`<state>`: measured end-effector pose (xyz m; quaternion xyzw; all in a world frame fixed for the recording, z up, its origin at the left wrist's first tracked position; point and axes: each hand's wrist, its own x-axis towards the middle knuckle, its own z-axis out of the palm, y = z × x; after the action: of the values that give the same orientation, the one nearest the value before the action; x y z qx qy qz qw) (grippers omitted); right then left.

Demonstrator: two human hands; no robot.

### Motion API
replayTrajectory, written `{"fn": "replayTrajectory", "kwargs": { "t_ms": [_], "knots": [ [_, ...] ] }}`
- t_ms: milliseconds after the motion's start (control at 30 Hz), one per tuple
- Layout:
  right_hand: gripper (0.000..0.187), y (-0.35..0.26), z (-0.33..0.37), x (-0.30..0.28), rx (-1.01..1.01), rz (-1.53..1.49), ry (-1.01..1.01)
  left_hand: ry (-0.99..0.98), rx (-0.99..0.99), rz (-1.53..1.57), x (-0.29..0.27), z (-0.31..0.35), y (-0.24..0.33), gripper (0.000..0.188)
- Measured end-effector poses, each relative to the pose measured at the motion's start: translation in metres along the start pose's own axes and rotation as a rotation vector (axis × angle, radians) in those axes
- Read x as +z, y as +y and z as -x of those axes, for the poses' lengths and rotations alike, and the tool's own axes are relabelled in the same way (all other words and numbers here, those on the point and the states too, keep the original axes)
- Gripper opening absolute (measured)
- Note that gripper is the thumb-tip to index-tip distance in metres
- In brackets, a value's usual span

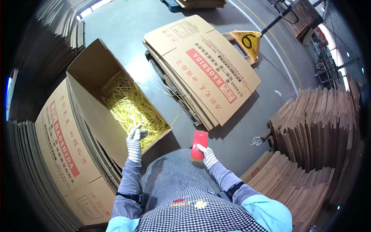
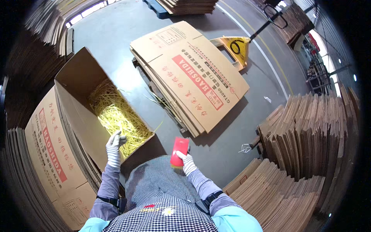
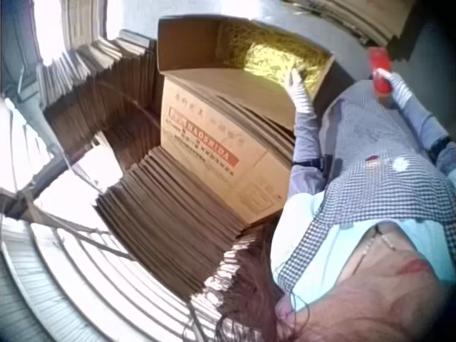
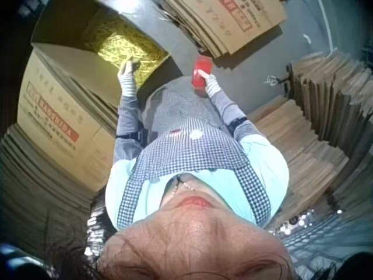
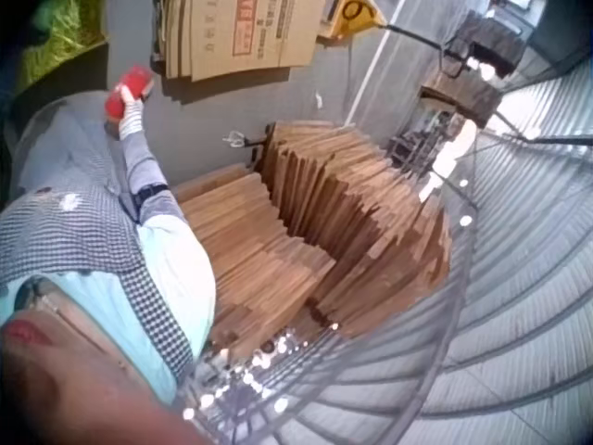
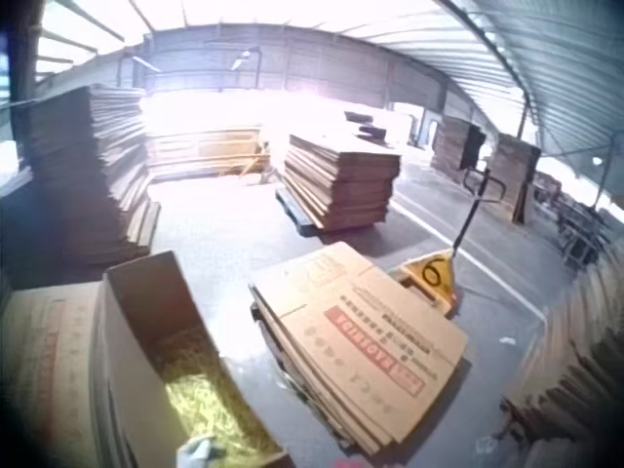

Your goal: Taping large cardboard boxes using a handheld tape dispenser.

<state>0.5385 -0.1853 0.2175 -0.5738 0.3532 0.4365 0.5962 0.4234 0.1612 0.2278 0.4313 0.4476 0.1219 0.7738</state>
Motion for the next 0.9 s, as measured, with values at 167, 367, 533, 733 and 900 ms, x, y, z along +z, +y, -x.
{"fn": "replayTrajectory", "kwargs": {
  "t_ms": [167, 367, 533, 733, 900],
  "knots": [
    [0.042, -0.045, -0.003, -0.135, -0.055, -0.273, 0.337, -0.197, -0.523, 0.145, 0.165, -0.031, -0.149, 0.039],
    [0.051, -0.031, 0.02, -0.232, -0.24, -0.404, 0.5, -0.096, -0.937, 0.088, 0.271, -0.031, -0.321, 0.052],
    [0.06, 0.037, 0.052, -0.243, -0.233, -0.56, 0.776, -0.088, -1.046, 0.098, 0.306, -0.031, -0.436, 0.063],
    [0.059, 0.089, 0.083, -0.209, -0.022, -0.839, 0.788, -0.125, -0.922, -0.161, 0.318, -0.077, -0.544, 0.07],
    [0.057, 0.041, 0.058, -0.196, -0.025, -0.826, 0.798, 0.079, -0.868, -0.073, 0.349, -0.084, -0.524, 0.058]
  ]
}}
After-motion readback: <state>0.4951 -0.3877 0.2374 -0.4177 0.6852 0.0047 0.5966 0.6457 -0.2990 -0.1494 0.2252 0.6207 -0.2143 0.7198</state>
